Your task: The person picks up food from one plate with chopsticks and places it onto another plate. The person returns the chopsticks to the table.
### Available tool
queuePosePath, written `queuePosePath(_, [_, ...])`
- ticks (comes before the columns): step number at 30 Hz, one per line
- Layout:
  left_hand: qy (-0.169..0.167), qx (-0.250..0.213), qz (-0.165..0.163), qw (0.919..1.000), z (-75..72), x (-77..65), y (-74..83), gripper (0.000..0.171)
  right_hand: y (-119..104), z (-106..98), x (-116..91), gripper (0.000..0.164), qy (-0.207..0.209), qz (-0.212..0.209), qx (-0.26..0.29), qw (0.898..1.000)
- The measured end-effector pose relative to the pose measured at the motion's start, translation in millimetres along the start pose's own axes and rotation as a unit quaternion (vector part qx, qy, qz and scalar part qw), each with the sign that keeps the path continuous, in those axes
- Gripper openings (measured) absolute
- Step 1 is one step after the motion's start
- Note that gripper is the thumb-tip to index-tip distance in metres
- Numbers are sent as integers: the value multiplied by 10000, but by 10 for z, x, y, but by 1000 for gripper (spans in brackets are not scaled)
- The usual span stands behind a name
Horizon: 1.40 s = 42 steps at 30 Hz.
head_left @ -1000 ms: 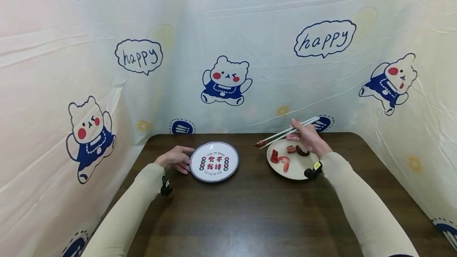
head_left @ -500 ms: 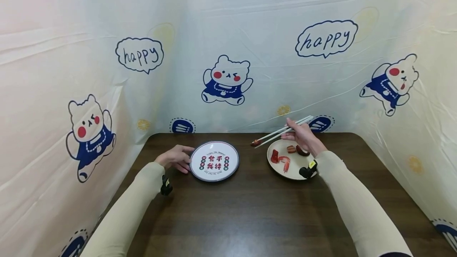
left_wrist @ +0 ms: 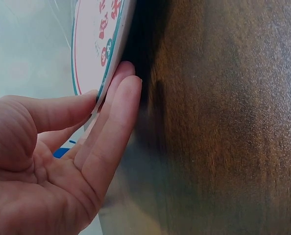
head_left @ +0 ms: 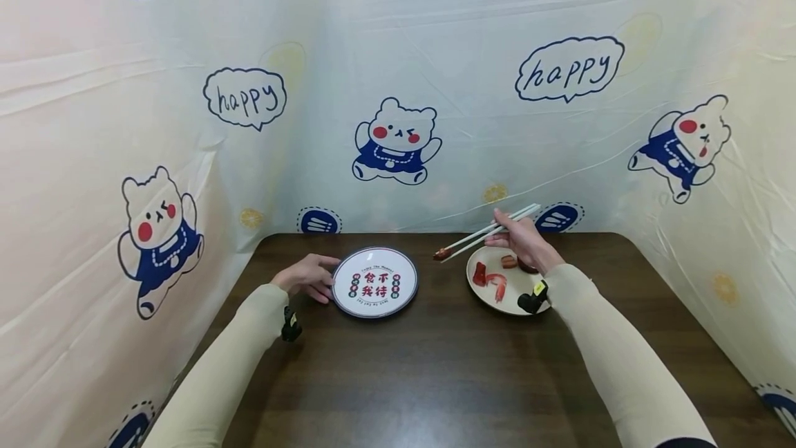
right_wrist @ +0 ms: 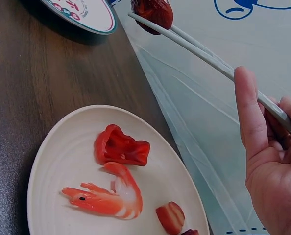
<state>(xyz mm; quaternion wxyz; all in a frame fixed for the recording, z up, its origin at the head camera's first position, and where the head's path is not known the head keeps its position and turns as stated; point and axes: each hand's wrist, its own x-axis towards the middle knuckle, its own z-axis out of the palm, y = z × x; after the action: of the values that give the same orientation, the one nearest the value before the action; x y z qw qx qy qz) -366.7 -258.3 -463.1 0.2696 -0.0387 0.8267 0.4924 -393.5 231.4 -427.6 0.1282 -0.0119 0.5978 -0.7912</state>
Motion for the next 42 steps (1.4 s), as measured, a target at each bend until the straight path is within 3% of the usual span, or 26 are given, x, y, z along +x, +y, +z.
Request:
queuePosePath(19, [42,-39,-36,10000,-8,19,-22,62,151,210,130,37,-173,-129,213,9995])
queuePosePath(42, [26,23,-30,10000,-1,30,-31,62,245,444,209,33,-146,46,194,9997])
